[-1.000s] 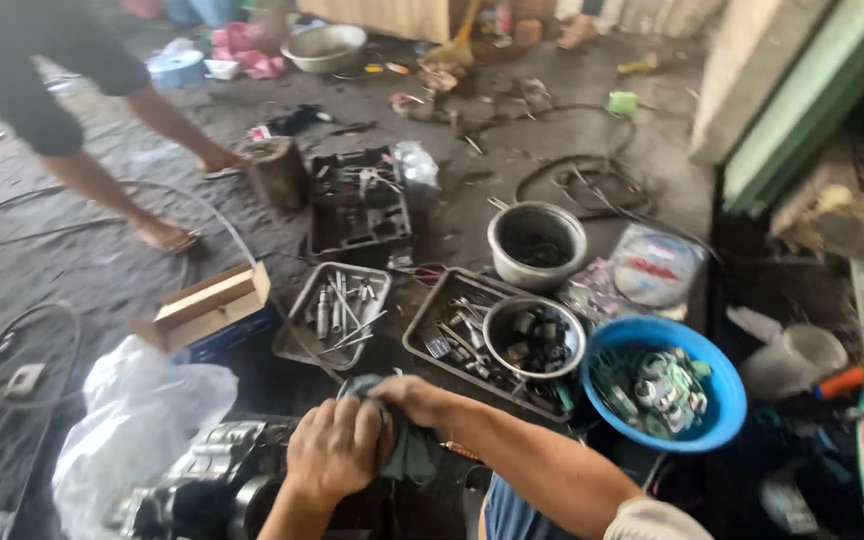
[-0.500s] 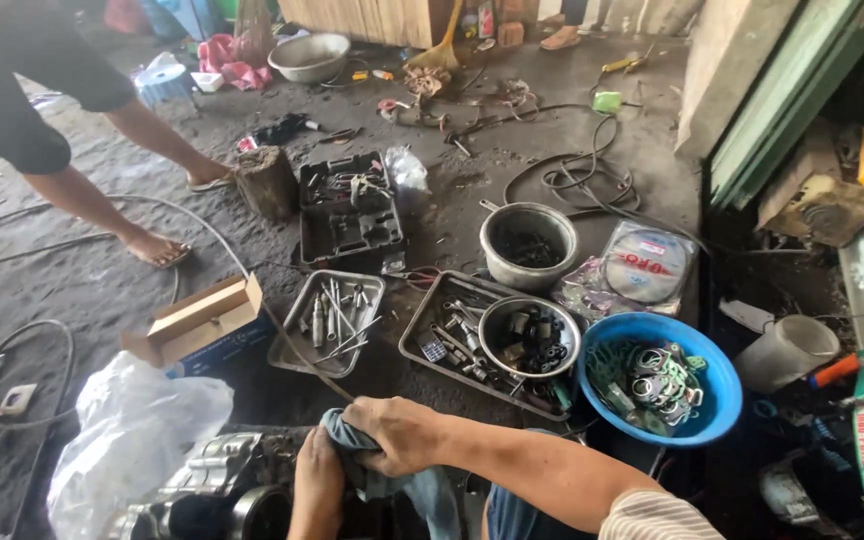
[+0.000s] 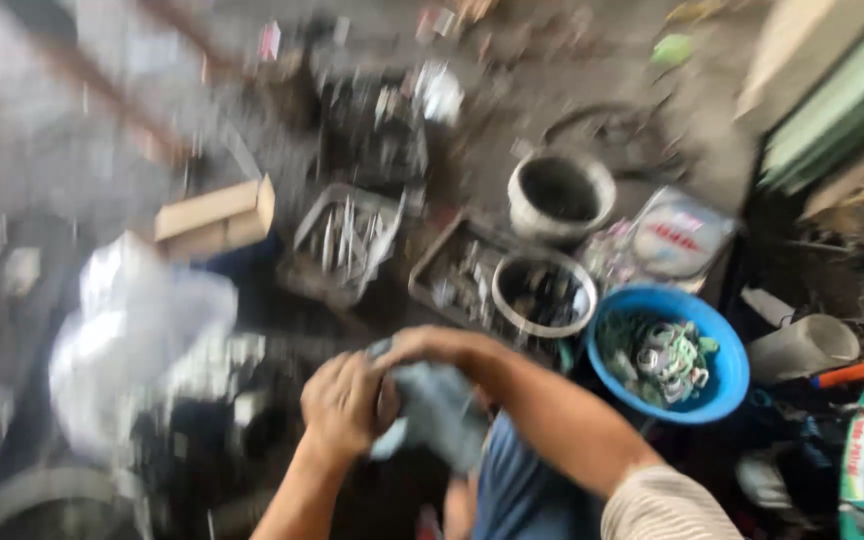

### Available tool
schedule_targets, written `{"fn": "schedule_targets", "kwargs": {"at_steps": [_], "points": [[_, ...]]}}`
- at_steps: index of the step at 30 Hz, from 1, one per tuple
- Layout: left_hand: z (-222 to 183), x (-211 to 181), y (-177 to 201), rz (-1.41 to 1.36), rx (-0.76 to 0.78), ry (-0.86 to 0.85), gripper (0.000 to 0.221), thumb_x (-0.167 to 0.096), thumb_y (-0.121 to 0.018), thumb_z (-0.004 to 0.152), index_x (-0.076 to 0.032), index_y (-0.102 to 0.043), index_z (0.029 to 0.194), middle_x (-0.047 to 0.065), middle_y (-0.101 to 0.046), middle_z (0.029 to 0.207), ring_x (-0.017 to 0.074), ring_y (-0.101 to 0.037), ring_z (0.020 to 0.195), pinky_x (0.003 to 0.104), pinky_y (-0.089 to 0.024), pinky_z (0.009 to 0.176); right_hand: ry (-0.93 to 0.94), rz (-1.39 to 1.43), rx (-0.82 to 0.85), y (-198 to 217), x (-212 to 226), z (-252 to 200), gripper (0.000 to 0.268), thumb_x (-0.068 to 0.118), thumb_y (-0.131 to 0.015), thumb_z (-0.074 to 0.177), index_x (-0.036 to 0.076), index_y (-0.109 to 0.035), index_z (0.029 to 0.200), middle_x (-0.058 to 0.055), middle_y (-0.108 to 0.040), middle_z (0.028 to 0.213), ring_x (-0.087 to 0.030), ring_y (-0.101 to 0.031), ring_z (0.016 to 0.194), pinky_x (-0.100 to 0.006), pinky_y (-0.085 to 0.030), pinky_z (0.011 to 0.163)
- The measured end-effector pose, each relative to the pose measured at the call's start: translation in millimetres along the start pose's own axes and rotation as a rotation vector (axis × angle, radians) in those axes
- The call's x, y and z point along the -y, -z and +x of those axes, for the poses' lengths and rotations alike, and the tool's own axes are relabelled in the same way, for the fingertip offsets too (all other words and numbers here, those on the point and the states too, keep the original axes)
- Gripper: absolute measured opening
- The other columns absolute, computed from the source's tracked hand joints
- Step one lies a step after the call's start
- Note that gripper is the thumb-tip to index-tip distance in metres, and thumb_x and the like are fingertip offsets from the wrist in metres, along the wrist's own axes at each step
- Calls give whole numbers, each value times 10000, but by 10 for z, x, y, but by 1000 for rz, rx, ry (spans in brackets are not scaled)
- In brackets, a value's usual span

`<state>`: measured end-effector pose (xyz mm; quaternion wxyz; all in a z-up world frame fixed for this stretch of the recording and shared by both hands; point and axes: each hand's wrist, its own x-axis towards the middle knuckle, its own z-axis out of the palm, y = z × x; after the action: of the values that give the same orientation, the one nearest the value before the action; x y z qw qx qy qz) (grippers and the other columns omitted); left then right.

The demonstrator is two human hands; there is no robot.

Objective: The person sits on the floor and assembles small engine parts. They wipe a crankshaft with a cloth, insert it into a cylinder block, then add a piston and connecting rod. They repeatedly insert and remove bolts and small components while adjusting the assembly.

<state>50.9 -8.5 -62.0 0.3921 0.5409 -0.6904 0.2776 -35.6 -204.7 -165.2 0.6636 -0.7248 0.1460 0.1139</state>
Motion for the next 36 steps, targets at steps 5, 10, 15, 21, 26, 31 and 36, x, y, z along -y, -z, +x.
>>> {"fn": "schedule_targets", "kwargs": {"at_steps": [5,10,15,21,26,31,36], "points": [[-592,-96,-249,-106,-226,575,138,-189,-508,914,-152,-620,843,6,-511,565,255,-557,436,343,-460,420,58,-186,-205,150,236,-619,297,371,-731,925,143,-766,1112,-108,-756,1007,-217,-658,979,-396,-505,955],[-550,-81,-260,-279,-470,1126,342,-260,-354,1098,-109,-567,876,69,-514,564,169,-533,451,269,-452,498,83,-192,-958,976,-1182,-445,314,380,-672,1017,199,-749,1262,-116,-721,1220,-200,-641,1214,-351,-427,1140],[-151,-72,-452,-582,-557,1698,507,-329,-423,1092,65,-708,951,340,-669,1018,296,-542,973,437,-429,979,207,677,-551,-661,157,-125,737,-196,-655,783,61,-553,1466,-286,-732,990,-396,-753,943,-445,-622,922],[-27,65,-393,-229,-183,1060,411,-98,-313,1128,183,-612,1103,382,-560,855,570,-595,866,537,-493,712,456,703,-406,-554,-135,163,518,-53,-714,880,-19,-590,1382,-241,-747,1070,-288,-733,952,-449,-603,880],[-25,19,-477,-376,-82,1453,371,-407,-423,1096,-57,-537,1051,280,-661,889,495,-675,906,557,-517,781,313,888,-465,-597,158,72,511,65,-695,930,34,-556,1421,-194,-723,980,-286,-729,822,-428,-596,808],[-198,-173,-613,-294,181,1408,529,-593,-509,976,-282,-396,1389,231,-751,906,508,-725,909,623,-563,825,155,863,-490,-670,972,-310,140,198,-613,1031,89,-680,976,-8,-641,645,-54,-582,547,-196,-482,616],[-420,-326,-708,-80,-285,962,842,-277,-872,780,-125,-454,1494,177,-474,1345,442,-561,1281,505,-568,960,233,683,-607,-965,1751,-672,121,139,-537,1021,82,-641,995,2,-574,884,-121,-487,836,-308,-430,898]]}}
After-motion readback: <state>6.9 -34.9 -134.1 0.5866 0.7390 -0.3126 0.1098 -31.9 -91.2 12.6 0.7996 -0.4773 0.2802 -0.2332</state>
